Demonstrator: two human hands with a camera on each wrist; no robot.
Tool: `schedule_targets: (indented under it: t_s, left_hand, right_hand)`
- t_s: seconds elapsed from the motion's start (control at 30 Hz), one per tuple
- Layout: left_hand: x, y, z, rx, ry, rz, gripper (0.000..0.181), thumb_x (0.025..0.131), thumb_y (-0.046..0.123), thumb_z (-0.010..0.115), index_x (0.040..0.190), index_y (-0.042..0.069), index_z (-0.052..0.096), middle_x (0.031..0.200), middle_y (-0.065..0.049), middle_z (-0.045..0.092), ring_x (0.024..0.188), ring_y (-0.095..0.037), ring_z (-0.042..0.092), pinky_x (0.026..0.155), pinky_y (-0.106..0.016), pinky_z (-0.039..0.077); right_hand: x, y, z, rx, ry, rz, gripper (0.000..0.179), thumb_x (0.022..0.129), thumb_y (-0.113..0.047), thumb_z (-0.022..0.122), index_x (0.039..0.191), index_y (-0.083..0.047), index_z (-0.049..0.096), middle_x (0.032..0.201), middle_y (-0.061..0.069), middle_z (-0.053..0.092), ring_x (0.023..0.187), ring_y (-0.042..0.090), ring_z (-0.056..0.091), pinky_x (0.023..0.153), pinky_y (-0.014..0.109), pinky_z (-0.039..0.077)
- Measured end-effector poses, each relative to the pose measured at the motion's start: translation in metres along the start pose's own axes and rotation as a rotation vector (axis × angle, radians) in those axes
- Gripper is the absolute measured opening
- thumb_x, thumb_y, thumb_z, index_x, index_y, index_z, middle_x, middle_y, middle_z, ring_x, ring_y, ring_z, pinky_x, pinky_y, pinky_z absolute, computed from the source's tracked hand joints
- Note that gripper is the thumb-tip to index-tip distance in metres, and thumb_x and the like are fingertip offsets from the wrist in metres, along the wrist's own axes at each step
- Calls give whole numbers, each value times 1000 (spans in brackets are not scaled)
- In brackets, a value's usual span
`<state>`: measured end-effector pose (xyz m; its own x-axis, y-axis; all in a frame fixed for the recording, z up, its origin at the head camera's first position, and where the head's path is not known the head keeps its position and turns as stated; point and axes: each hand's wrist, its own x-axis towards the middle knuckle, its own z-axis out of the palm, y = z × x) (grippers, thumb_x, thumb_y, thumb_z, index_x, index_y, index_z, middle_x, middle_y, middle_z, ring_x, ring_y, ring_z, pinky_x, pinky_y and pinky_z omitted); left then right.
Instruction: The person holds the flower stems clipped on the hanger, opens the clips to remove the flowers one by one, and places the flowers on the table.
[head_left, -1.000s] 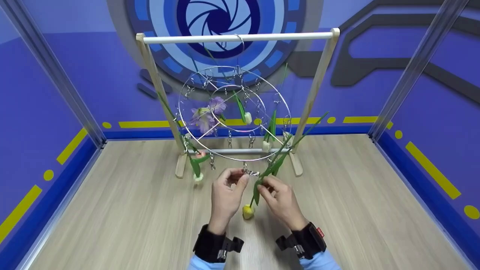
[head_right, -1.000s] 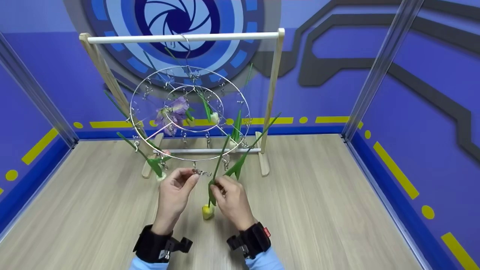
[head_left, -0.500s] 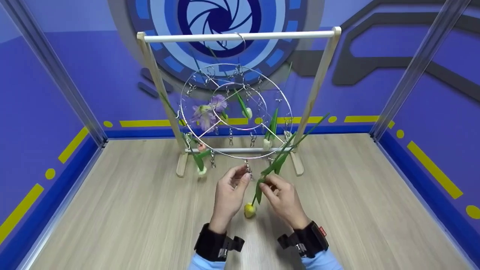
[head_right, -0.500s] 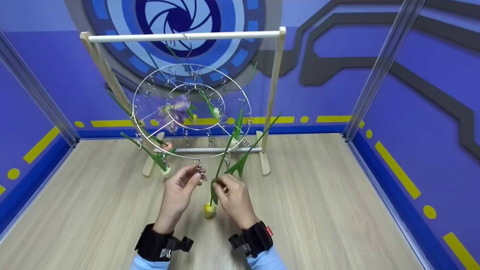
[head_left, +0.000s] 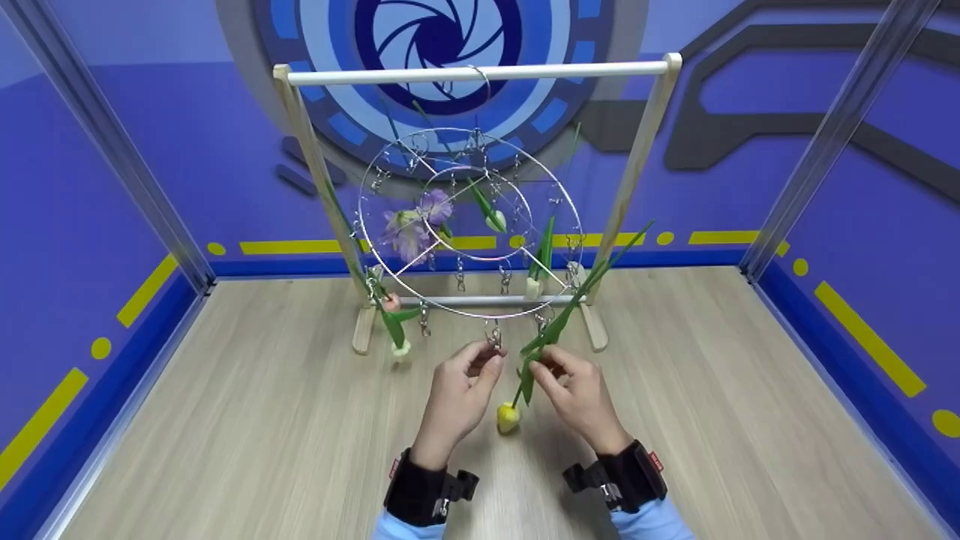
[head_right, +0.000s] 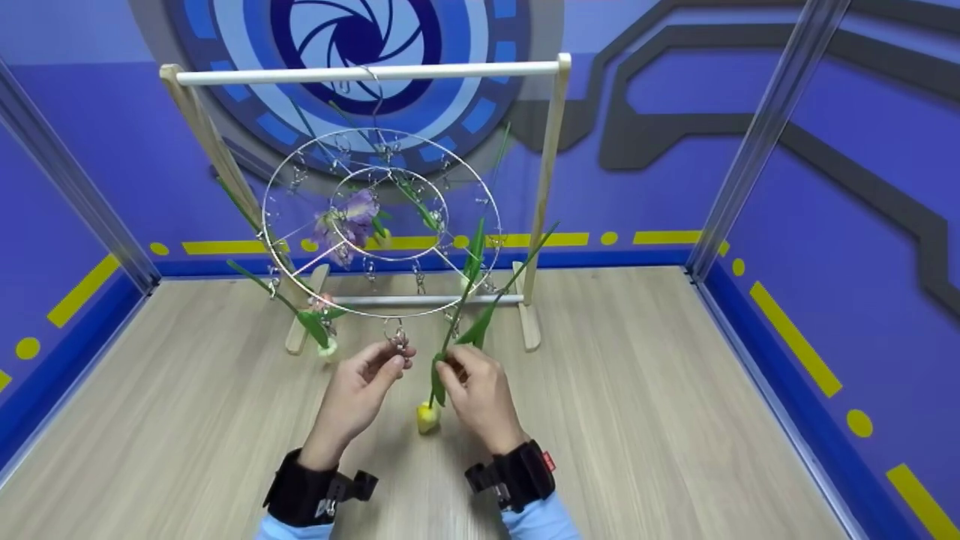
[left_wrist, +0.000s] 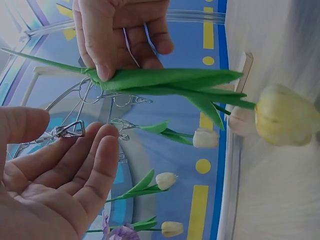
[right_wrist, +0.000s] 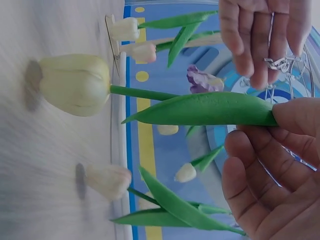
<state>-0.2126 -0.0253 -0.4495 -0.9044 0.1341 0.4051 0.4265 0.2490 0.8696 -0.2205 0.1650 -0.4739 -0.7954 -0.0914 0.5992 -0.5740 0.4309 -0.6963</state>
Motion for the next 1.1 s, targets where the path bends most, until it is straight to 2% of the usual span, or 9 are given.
schedule_targets:
  t_s: [0.23,0.53,0.67,0.83,1.1]
  left_hand:
    - [-3,-3,2,173,-38,89,21,104,15,60,114,0,70,107,-11,72,92,-24,71,78,-32,60]
    - [-7,-7,8,383,-40,166,28,101,15,63,122,-3,68,118,-16,71,108,-31,67,95,-46,55]
    - [-8,-9,10,423,-64,181,32,101,15,65,127,-4,66,125,-18,68,116,-33,65,101,-48,53]
    - [-10,-9,12,440,-95,170,36,101,16,64,132,-3,64,130,-19,66,122,-34,62,105,-48,50]
    - [-12,-6,15,509,-86,210,39,102,17,65,134,-4,63,134,-22,64,127,-37,59,110,-50,46]
  right_hand:
    - [0,3,-10,13,24,41,9,91,1,73,92,-7,74,81,0,72,69,9,60,61,26,53]
    - [2,7,-19,-12,-2,70,5,93,-1,72,91,-6,73,82,1,71,72,9,61,65,26,53]
    - [3,8,-23,-3,15,73,6,93,0,73,91,-6,73,82,0,71,70,10,60,64,25,53]
    - [4,8,-29,-4,21,95,5,92,-1,73,90,-4,73,82,-1,71,71,11,60,64,24,52]
    - [4,9,-40,-23,33,135,5,94,-4,73,90,-7,73,82,2,72,72,10,62,64,24,53]
